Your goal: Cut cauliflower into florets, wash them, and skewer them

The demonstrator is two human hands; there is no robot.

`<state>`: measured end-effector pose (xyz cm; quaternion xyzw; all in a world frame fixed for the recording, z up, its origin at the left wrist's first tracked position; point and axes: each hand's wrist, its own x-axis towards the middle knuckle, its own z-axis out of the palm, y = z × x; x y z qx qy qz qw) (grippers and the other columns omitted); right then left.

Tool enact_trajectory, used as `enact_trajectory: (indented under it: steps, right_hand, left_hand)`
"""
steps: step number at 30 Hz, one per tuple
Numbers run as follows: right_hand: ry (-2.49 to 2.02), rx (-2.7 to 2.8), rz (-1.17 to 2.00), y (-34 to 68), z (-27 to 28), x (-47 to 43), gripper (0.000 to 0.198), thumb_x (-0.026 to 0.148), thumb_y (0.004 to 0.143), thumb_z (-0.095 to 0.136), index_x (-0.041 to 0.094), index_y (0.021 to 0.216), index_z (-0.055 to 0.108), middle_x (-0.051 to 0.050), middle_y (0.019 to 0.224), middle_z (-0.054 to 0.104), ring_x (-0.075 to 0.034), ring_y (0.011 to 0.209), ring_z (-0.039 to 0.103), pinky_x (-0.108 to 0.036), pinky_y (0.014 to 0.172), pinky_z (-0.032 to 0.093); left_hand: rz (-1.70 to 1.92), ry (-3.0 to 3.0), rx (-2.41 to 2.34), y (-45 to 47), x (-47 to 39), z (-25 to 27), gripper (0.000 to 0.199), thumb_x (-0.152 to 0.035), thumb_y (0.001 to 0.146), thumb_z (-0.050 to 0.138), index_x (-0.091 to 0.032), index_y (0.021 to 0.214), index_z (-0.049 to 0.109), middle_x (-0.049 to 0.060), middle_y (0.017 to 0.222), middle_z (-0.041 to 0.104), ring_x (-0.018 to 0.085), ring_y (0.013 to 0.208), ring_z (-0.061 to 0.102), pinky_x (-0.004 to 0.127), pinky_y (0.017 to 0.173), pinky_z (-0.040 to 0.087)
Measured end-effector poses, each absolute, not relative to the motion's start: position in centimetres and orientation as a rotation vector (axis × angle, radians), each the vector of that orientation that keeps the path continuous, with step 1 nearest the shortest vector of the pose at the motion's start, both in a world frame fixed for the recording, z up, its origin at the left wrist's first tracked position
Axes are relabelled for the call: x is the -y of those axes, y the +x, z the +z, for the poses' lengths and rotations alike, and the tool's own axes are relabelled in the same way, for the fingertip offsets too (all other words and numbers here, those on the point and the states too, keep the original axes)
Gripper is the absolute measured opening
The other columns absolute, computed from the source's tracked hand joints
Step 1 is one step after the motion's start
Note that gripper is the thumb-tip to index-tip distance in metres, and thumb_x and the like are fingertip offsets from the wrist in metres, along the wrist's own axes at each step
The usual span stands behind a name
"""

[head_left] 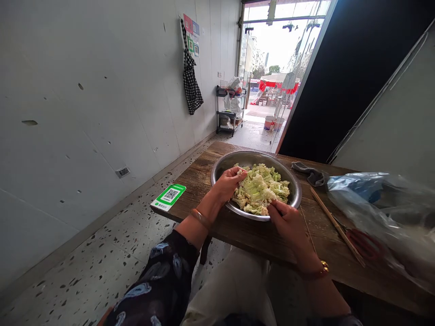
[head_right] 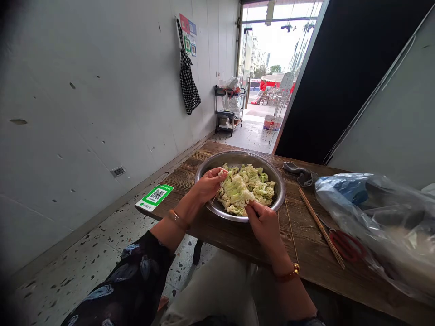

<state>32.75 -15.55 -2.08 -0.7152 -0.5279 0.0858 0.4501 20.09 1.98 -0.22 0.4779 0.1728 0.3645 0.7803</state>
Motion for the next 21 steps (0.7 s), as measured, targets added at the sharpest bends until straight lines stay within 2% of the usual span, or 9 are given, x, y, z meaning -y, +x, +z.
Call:
enact_trajectory:
  steps: [9,16,21]
  right_hand:
    - [-1.773,1.296,0.221,32.80,-1.90,15.49,0.031,0.042,0.087,0.050,0.019,0.071,0.065,-0.003,0.069,0.068,-0.017,0.065,0.058,-0.027,0.063,0.040]
    - [-1.766,1.311,0.236,32.78,-1.77,15.64,0.034,0.041,0.086,0.048,0.021,0.058,0.049,0.001,0.057,0.054,-0.013,0.056,0.047,-0.026,0.056,0.034]
    - [-1.775,1.297,0.218,32.83,-2.02,15.59,0.033,0.039,0.086,0.047,0.022,0.058,0.047,0.002,0.055,0.051,-0.013,0.055,0.044,-0.025,0.055,0.032]
  left_hand:
    - [0.734,1.187,-0.382,20.02,-1.48,-0.11,0.040,-0.043,0.057,0.088,-0.013,0.070,0.065,-0.001,0.064,0.061,0.010,0.060,0.053,0.024,0.062,0.041]
    - [0.680,1.213,-0.354,20.00,-1.47,0.00,0.037,-0.040,0.059,0.087,-0.012,0.070,0.066,0.000,0.064,0.062,0.010,0.061,0.054,0.024,0.063,0.040]
    - [0.669,1.194,-0.351,20.52,-1.01,0.23,0.035,-0.037,0.059,0.088,-0.013,0.068,0.064,-0.001,0.064,0.060,0.009,0.060,0.053,0.022,0.059,0.040]
